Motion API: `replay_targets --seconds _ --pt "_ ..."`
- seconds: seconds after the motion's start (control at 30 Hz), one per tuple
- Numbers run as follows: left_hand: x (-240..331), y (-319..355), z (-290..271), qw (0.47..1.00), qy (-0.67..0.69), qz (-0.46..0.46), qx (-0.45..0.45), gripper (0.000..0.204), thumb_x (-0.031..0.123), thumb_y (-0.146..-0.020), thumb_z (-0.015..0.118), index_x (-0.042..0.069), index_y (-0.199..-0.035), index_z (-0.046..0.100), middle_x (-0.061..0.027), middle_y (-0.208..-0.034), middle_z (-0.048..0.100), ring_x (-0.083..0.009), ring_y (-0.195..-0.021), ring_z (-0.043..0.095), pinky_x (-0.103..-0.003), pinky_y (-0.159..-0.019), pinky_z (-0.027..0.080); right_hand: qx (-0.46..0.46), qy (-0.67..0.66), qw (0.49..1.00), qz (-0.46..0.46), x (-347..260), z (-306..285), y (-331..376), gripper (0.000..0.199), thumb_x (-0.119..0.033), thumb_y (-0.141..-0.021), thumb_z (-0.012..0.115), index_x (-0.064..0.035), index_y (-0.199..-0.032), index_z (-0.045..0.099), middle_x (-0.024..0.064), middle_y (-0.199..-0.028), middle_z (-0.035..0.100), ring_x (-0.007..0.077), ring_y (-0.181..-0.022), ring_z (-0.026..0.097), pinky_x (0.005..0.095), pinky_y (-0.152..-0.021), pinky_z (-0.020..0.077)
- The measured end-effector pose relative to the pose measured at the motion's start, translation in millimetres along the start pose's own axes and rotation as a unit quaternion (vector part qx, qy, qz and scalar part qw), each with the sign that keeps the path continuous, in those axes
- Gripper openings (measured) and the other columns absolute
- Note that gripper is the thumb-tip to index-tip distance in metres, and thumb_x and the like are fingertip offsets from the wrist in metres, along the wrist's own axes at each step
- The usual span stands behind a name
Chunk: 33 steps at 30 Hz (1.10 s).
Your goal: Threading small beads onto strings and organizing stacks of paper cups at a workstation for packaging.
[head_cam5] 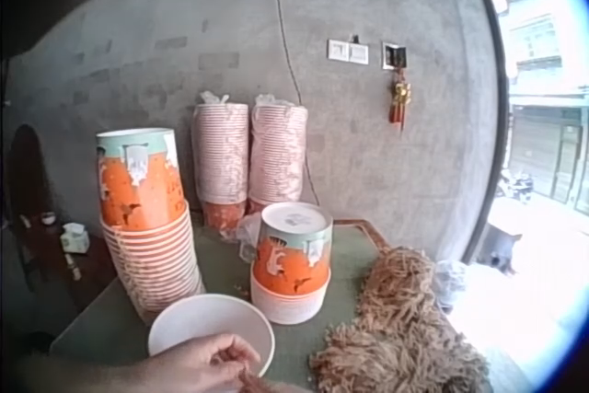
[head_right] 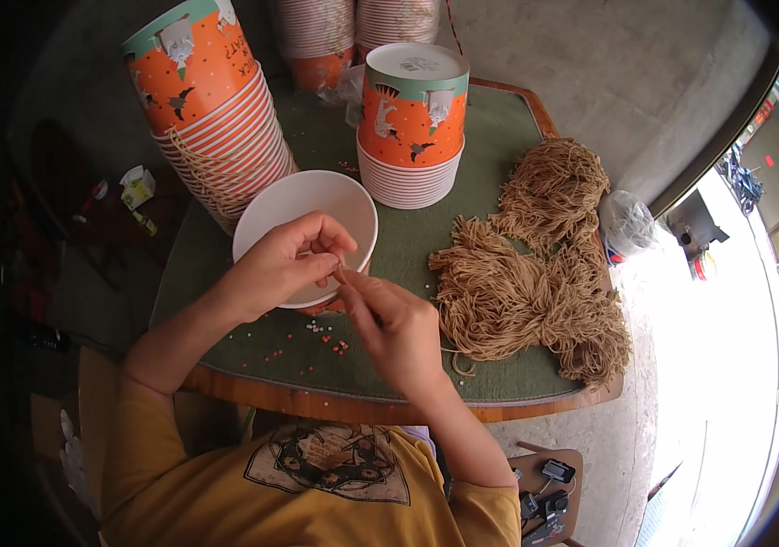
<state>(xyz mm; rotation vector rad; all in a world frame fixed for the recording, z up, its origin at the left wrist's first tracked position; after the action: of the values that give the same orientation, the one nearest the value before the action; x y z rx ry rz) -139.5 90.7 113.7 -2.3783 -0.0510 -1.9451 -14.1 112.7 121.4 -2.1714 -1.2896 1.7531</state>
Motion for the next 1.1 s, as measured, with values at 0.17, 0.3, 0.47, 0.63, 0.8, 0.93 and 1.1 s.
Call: replay_targets --seconds 0.17,0.3,0.47,0.63,0.8,0.93,1.1 --pt "-3 2 -4 0.999 0.022 -0.023 0.014 0.013 0.003 -0.095 0.053 0.001 -0.107 0.056 -0.0020 -0.095 0.057 -0.0072 -0.081 0.055 -0.022 -0.072 0.049 0.009 -0.395 0.893 0.217 51 -4 8 0.022 -0.018 -0.097 0.057 -0.0033 -0.113 0.056 0.0043 -0.089 0.060 0.0077 -0.072 0.059 0.0211 -0.055 0.0486" --pt "4 5 5 1.000 0.016 -0.003 -0.009 0.017 0.001 -0.094 0.052 0.001 -0.111 0.053 -0.0013 -0.096 0.055 -0.0064 -0.085 0.055 -0.022 -0.075 0.048 -0.006 -0.228 0.961 0.157 37 -8 -2 0.023 -0.019 -0.089 0.068 -0.0041 -0.105 0.059 -0.0021 -0.079 0.055 0.0051 -0.065 0.050 0.0201 -0.053 0.0411" --pt "9 5 12 1.000 -0.006 -0.001 -0.025 0.021 -0.002 -0.094 0.051 0.001 -0.115 0.051 -0.0006 -0.098 0.054 -0.0052 -0.090 0.054 -0.022 -0.080 0.048 0.013 -0.034 0.993 0.109 20 -7 -7 0.015 -0.012 -0.084 0.072 -0.0036 -0.092 0.063 0.0016 -0.064 0.048 0.0056 -0.054 0.041 0.0236 -0.049 0.0366" --pt "14 7 14 0.999 -0.010 0.015 -0.046 0.021 -0.003 -0.093 0.051 0.001 -0.114 0.051 -0.0012 -0.099 0.054 -0.0049 -0.089 0.054 -0.021 -0.079 0.048 0.019 -0.060 0.990 0.125 25 -4 -6 0.012 -0.010 -0.085 0.070 -0.0034 -0.090 0.062 0.0007 -0.060 0.046 0.0065 -0.052 0.039 0.0239 -0.048 0.0363" --pt "20 8 15 0.998 -0.019 0.001 -0.052 0.024 -0.005 -0.092 0.051 0.001 -0.115 0.050 -0.0021 -0.099 0.054 -0.0054 -0.087 0.055 -0.021 -0.076 0.049 0.022 -0.099 0.986 0.134 27 -3 -5 0.012 -0.011 -0.087 0.069 -0.0019 -0.088 0.061 -0.0006 -0.057 0.046 0.0042 -0.052 0.040 0.0223 -0.049 0.0353" --pt "27 10 12 0.994 -0.092 0.045 -0.034 0.026 -0.006 -0.091 0.052 0.001 -0.116 0.050 -0.0030 -0.097 0.054 -0.0058 -0.081 0.055 -0.022 -0.072 0.050 0.000 -0.110 0.982 0.154 28 3 -4 0.012 -0.011 -0.088 0.067 -0.0015 -0.088 0.061 -0.0017 -0.057 0.049 0.0023 -0.054 0.041 0.0207 -0.050 0.0354" --pt "37 12 14 0.981 -0.162 0.105 -0.033 0.026 -0.005 -0.091 0.052 0.003 -0.116 0.050 -0.0037 -0.101 0.053 -0.0086 -0.084 0.056 -0.024 -0.074 0.050 0.005 -0.197 0.967 0.161 37 10 -1 0.012 -0.010 -0.090 0.065 -0.0013 -0.086 0.059 -0.0046 -0.061 0.053 0.0003 -0.058 0.041 0.0193 -0.052 0.0360"
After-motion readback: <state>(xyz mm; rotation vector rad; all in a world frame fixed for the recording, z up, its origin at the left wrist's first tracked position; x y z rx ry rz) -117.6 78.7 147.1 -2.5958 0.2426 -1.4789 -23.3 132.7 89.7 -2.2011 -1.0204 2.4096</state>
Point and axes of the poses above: each hand's wrist, its own y-axis away from the middle knuckle, its own z-axis out of the palm, x = y × z, the point moved 10 cm from there along -y, towards the middle knuckle
